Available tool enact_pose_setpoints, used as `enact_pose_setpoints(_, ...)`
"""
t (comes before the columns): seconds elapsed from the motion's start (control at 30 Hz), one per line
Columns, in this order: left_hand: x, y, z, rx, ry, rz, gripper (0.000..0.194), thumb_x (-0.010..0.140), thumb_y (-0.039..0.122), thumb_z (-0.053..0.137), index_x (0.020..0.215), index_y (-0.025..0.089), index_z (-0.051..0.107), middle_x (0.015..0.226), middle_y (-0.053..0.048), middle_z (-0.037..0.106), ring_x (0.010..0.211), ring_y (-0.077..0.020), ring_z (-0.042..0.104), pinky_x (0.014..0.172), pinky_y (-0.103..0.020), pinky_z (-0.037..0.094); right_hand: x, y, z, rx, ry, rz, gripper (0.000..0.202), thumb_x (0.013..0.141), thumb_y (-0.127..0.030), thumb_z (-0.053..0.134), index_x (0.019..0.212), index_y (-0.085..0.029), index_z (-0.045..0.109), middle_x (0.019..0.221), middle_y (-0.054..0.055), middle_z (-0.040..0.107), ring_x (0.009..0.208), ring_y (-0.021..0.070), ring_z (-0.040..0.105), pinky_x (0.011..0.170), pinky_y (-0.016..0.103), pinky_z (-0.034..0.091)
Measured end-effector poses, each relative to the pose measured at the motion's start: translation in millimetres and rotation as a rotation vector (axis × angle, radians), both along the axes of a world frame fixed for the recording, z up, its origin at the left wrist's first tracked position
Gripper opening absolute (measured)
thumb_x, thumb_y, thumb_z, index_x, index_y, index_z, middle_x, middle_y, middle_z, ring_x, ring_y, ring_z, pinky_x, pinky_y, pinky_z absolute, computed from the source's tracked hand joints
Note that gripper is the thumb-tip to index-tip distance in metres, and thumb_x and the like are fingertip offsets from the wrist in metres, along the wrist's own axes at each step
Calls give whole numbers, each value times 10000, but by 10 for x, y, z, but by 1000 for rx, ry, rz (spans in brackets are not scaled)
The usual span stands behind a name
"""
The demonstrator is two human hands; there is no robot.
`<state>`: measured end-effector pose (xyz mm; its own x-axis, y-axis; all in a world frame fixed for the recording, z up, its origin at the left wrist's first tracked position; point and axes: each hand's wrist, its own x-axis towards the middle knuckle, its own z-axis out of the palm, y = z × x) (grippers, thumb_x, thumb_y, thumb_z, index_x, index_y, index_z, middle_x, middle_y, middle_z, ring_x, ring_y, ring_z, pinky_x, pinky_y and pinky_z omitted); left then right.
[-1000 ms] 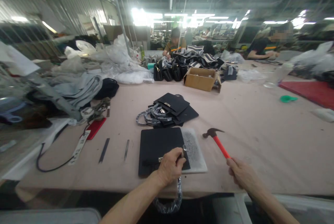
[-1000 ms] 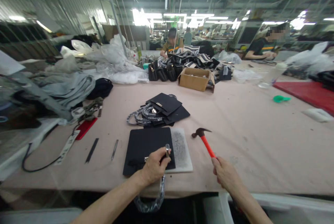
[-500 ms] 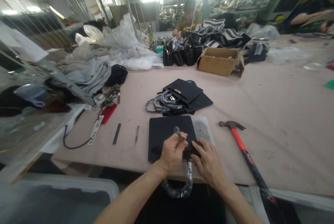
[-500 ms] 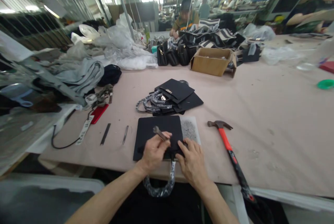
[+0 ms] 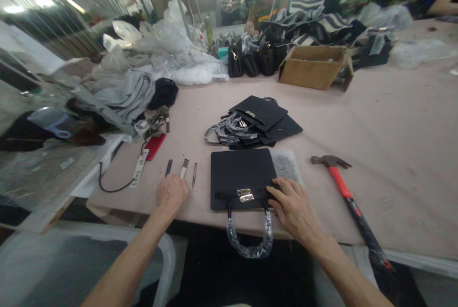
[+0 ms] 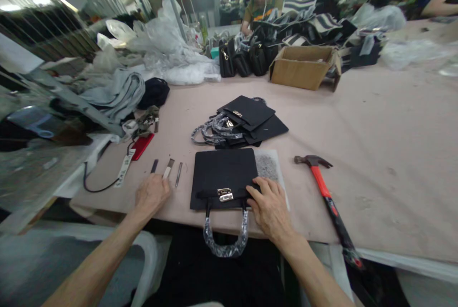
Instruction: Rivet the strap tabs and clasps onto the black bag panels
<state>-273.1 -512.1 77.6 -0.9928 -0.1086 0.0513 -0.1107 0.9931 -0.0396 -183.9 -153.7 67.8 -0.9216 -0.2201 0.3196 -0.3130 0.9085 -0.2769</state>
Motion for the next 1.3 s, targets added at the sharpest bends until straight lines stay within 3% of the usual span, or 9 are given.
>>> enact_pose_setpoints(0.1, 107, 250, 37, 74, 138, -214, 232, 935, 177, 521, 1097, 93, 663, 1104, -176, 665, 1046, -325, 628, 901, -416, 506, -94, 30, 61, 31, -6, 91, 239, 946, -167, 585, 1160, -206, 685, 1195, 96, 649, 1081, 282, 547, 937, 457, 421)
enact_pose_setpoints(0.23, 319, 627, 115, 353, 113, -657, 249, 951, 118, 517, 1172, 159, 623, 1172, -113, 635, 1101, -248, 588, 975, -365, 506, -162, 46, 126, 78, 0, 165, 191, 958, -143, 557, 1089, -187, 688, 1077, 81, 666, 953, 254, 534, 873, 429, 406)
enact_pose_setpoints(0.4, 461, 939, 213, 142, -69, -865, 286, 809, 11, 561, 1058, 147, 591, 1046, -106, 581, 945, -271, 540, 818, -405, 533, -144, 27, 136, 174, -28, 267, 345, 882, -16, 513, 1179, -135, 643, 1060, 115, 620, 934, 258, 488, 846, 400, 411)
enact_pose_setpoints(0.5, 453, 979, 236, -4, -41, -935, 244, 791, 5, 546, 997, 130, 579, 986, -115, 560, 886, -283, 525, 768, -432, 537, -140, 10, 118, 157, -56, 276, 317, 876, -16, 504, 1125, -153, 644, 1054, 110, 599, 917, 252, 470, 809, 383, 417)
enact_pose_setpoints(0.6, 419, 912, 186, -22, 25, -1019, 165, 846, 14, 512, 950, 119, 587, 927, -117, 563, 843, -278, 536, 727, -433, 551, -148, -9, 86, 62, -38, 287, 279, 868, 8, 463, 1008, -159, 637, 1038, 103, 601, 910, 240, 464, 796, 372, 424)
enact_pose_setpoints(0.77, 349, 573, -59, 336, 160, -1200, 234, 906, -15, 430, 868, 130, 609, 1011, -125, 631, 1046, -254, 613, 928, -438, 592, -165, -11, 3, -179, 22, 324, 273, 808, 48, 425, 810, -183, 569, 960, 83, 616, 893, 224, 478, 776, 370, 447)
enact_pose_setpoints(0.9, 382, 371, -235, 519, 276, -1229, 378, 910, -26, 374, 1128, 132, 640, 1276, -144, 636, 1315, -248, 556, 1080, -469, 554, -184, 30, -30, -317, 51, 382, 293, 794, 38, 413, 802, -198, 586, 971, 73, 632, 930, 223, 528, 815, 405, 487)
enact_pose_setpoints(1.1, 540, 407, -272, 593, 206, -1148, 493, 883, 47, 505, 1363, 148, 551, 1453, -182, 542, 1460, -316, 410, 1180, -596, 418, -137, 62, 35, -352, -18, 363, 358, 877, -59, 443, 1106, -217, 668, 1181, 89, 664, 1100, 251, 578, 946, 492, 511)
enact_pose_setpoints(1.3, 469, 435, -387, 763, 254, -888, 445, 960, 82, 482, 1389, 190, 531, 1537, -170, 451, 1486, -301, 373, 1161, -547, 461, -19, 29, -34, -289, 28, 209, 240, 957, -246, 526, 1144, -207, 673, 1347, 125, 596, 1351, 318, 462, 1100, 571, 432)
